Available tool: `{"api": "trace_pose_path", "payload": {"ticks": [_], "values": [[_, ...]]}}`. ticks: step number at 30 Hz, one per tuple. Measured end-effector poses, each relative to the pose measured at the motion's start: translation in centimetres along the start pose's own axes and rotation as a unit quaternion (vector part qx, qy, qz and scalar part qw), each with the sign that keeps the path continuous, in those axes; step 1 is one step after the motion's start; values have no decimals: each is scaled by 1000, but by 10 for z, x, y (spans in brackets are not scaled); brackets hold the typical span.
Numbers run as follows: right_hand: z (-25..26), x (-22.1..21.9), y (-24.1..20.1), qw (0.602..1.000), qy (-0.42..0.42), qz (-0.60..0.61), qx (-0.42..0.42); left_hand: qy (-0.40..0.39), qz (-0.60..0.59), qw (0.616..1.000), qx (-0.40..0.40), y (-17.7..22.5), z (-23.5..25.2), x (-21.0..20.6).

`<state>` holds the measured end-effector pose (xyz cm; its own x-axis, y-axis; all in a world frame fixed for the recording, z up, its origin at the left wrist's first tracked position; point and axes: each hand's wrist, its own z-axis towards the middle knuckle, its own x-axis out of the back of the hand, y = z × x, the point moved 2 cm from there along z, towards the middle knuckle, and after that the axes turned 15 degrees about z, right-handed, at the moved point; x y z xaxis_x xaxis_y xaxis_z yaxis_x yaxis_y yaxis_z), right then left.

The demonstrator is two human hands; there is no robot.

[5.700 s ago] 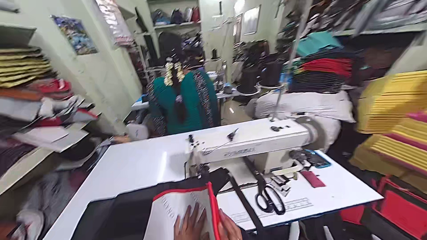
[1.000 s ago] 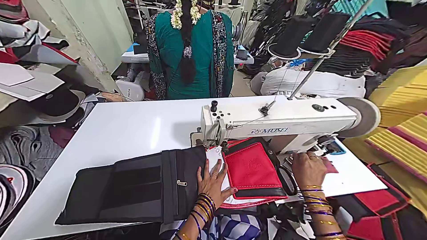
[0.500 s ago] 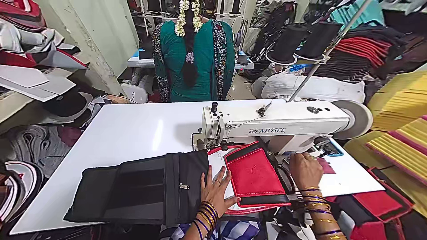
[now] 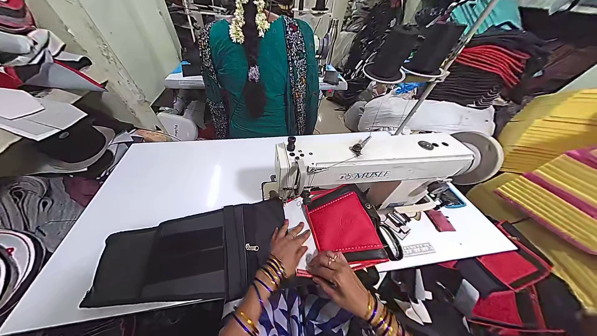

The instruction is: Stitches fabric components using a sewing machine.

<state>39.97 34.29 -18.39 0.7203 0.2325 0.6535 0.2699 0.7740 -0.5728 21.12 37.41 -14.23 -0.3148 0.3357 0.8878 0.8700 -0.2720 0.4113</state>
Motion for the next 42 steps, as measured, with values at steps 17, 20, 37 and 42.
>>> {"api": "trace_pose_path", "payload": {"ticks": [17, 20, 37, 42], "values": [[7, -14, 5, 994, 27, -96, 46, 144, 104, 965, -192, -52, -65, -29], [16, -19, 5, 992, 32, -113, 44, 153, 107, 963, -193, -58, -59, -24], [76, -18, 38, 995, 16, -102, 0, 153, 86, 971, -164, -84, -7, 10], [92, -16, 52, 994, 19, -111, 0, 135, 81, 977, -146, -89, 10, 18]]}}
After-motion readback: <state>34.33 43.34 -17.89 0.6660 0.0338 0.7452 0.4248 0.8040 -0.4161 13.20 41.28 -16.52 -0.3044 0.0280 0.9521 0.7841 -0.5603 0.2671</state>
